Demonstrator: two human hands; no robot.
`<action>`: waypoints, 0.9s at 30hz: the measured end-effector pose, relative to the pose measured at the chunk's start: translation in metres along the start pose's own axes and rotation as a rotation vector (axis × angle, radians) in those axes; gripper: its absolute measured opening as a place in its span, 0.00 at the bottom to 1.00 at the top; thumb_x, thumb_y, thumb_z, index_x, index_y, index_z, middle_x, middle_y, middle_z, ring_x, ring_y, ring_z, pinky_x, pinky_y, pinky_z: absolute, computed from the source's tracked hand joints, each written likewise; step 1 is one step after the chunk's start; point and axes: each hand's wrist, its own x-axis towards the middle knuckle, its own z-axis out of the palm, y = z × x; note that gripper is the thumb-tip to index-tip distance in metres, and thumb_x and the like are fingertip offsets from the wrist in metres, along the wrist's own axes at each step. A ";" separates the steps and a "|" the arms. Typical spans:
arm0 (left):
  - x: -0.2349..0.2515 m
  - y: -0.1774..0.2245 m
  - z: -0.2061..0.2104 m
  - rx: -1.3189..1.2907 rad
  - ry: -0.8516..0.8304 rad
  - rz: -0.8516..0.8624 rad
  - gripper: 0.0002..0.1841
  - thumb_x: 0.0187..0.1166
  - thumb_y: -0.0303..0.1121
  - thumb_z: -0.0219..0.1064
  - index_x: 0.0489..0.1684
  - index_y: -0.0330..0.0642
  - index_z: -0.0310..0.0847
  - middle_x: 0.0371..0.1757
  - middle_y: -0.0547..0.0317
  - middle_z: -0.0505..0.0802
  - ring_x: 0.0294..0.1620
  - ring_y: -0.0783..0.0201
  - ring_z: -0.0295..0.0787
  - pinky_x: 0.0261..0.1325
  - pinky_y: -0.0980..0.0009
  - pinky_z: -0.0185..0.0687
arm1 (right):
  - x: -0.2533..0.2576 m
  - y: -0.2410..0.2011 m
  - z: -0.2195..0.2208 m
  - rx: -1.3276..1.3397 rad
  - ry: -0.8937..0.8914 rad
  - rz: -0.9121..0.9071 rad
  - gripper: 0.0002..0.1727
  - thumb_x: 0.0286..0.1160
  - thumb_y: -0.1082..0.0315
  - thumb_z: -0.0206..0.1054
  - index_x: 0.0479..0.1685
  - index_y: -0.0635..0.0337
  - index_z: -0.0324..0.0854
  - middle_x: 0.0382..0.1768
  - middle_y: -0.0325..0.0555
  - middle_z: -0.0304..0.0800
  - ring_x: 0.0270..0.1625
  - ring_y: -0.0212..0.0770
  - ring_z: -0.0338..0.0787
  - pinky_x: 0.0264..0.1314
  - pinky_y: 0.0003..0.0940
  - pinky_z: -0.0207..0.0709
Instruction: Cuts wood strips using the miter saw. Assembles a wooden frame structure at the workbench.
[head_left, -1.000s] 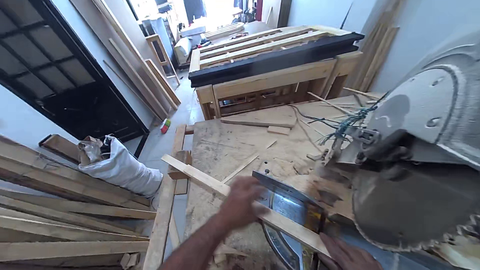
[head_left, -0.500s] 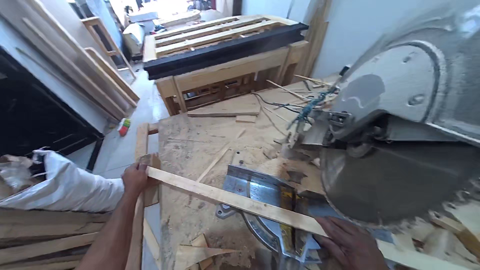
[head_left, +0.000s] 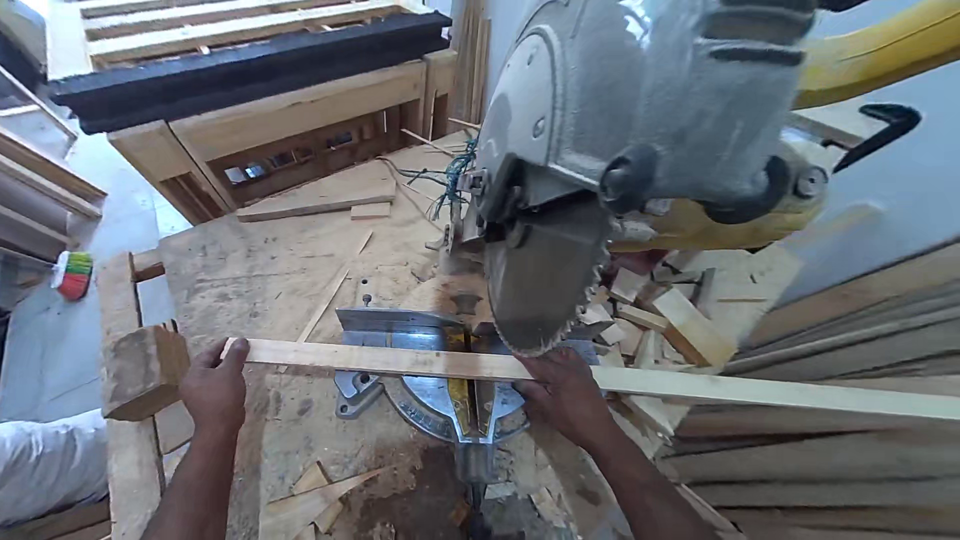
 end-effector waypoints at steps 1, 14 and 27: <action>-0.001 0.003 0.003 -0.044 0.004 -0.019 0.19 0.82 0.38 0.72 0.63 0.34 0.83 0.52 0.44 0.92 0.46 0.56 0.91 0.55 0.53 0.89 | 0.001 -0.002 0.000 -0.003 -0.010 0.011 0.20 0.77 0.49 0.72 0.65 0.40 0.91 0.61 0.39 0.92 0.70 0.52 0.82 0.74 0.62 0.71; -0.005 0.013 0.016 -0.425 -0.043 -0.249 0.25 0.87 0.35 0.65 0.82 0.47 0.65 0.57 0.48 0.88 0.41 0.56 0.94 0.42 0.58 0.95 | 0.006 -0.011 0.009 0.004 -0.005 0.079 0.20 0.77 0.45 0.70 0.66 0.34 0.89 0.65 0.29 0.91 0.71 0.42 0.83 0.77 0.55 0.69; -0.008 0.014 0.021 -0.488 0.034 -0.238 0.25 0.81 0.26 0.70 0.75 0.42 0.66 0.52 0.47 0.88 0.37 0.55 0.94 0.39 0.57 0.96 | 0.013 -0.013 -0.007 0.035 -0.138 0.134 0.20 0.75 0.48 0.73 0.65 0.39 0.89 0.65 0.33 0.89 0.73 0.43 0.81 0.78 0.52 0.70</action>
